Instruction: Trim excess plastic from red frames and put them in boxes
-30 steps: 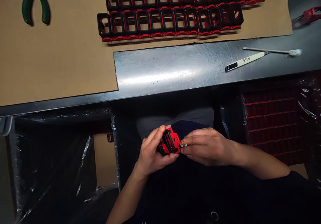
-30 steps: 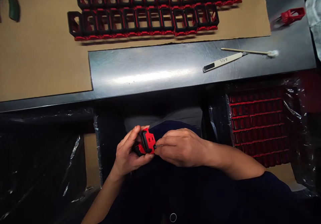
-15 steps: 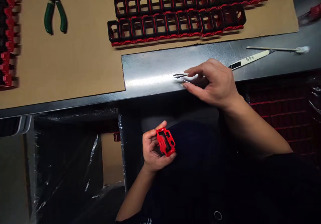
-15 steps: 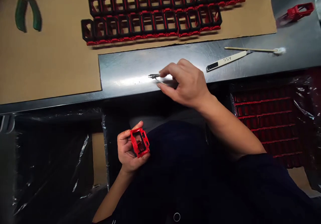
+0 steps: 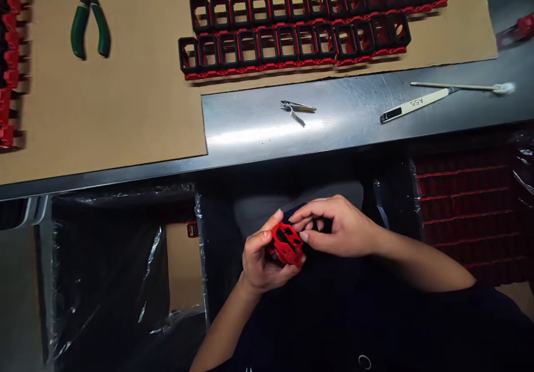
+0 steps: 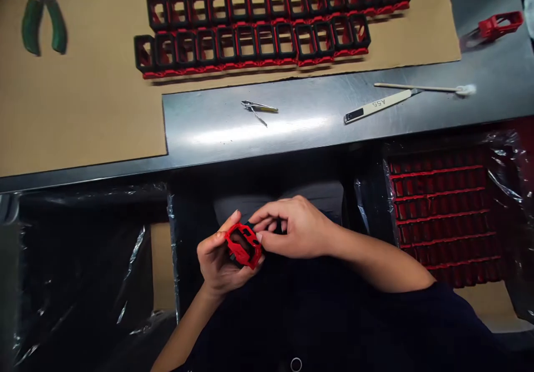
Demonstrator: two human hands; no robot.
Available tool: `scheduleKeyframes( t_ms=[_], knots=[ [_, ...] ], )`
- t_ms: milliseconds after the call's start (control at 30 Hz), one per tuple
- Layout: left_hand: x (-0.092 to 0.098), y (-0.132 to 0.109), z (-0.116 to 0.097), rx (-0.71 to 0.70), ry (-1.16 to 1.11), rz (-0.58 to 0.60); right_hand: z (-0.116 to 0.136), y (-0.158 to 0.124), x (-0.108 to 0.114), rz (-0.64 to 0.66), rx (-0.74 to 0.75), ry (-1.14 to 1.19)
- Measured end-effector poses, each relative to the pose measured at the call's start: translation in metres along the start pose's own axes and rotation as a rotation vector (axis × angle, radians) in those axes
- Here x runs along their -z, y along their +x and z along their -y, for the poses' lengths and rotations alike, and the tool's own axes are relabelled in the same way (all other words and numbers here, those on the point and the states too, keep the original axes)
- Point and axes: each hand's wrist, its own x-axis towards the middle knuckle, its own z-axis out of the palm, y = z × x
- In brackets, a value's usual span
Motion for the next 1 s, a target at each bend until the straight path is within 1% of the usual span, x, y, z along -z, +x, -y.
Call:
scheduleKeyframes(
  t_ms=[67,133,233,367,500,600,667,767,867,1000],
  knots=[
    [-0.001,0.001,0.004,-0.043,0.022,0.019,-0.006,-0.005,-0.007,0.029,-0.098,0.077],
    [-0.001,0.001,0.005,-0.076,0.048,0.045,-0.009,-0.007,-0.010,0.017,-0.157,0.117],
    [-0.002,0.003,0.003,-0.065,0.075,0.048,-0.009,-0.007,-0.010,0.018,-0.221,0.182],
    [-0.004,0.003,-0.005,0.035,0.040,0.017,-0.014,-0.006,-0.010,0.109,-0.303,0.396],
    [-0.006,0.003,-0.010,0.151,-0.056,-0.008,-0.029,-0.006,-0.014,0.192,-0.362,0.693],
    [-0.008,0.002,-0.011,0.216,-0.150,-0.007,-0.039,-0.008,-0.019,0.255,-0.401,0.874],
    [-0.010,0.001,-0.010,0.250,-0.191,0.002,-0.042,-0.010,-0.022,0.276,-0.407,0.955],
    [-0.012,0.000,-0.005,0.269,-0.196,0.012,-0.043,-0.011,-0.025,0.254,-0.391,1.017],
    [-0.013,-0.001,-0.001,0.287,-0.186,0.041,-0.041,-0.012,-0.026,0.208,-0.385,1.022],
    [-0.012,0.001,-0.001,0.263,-0.160,0.065,-0.039,-0.013,-0.027,0.148,-0.395,1.020]
  ],
)
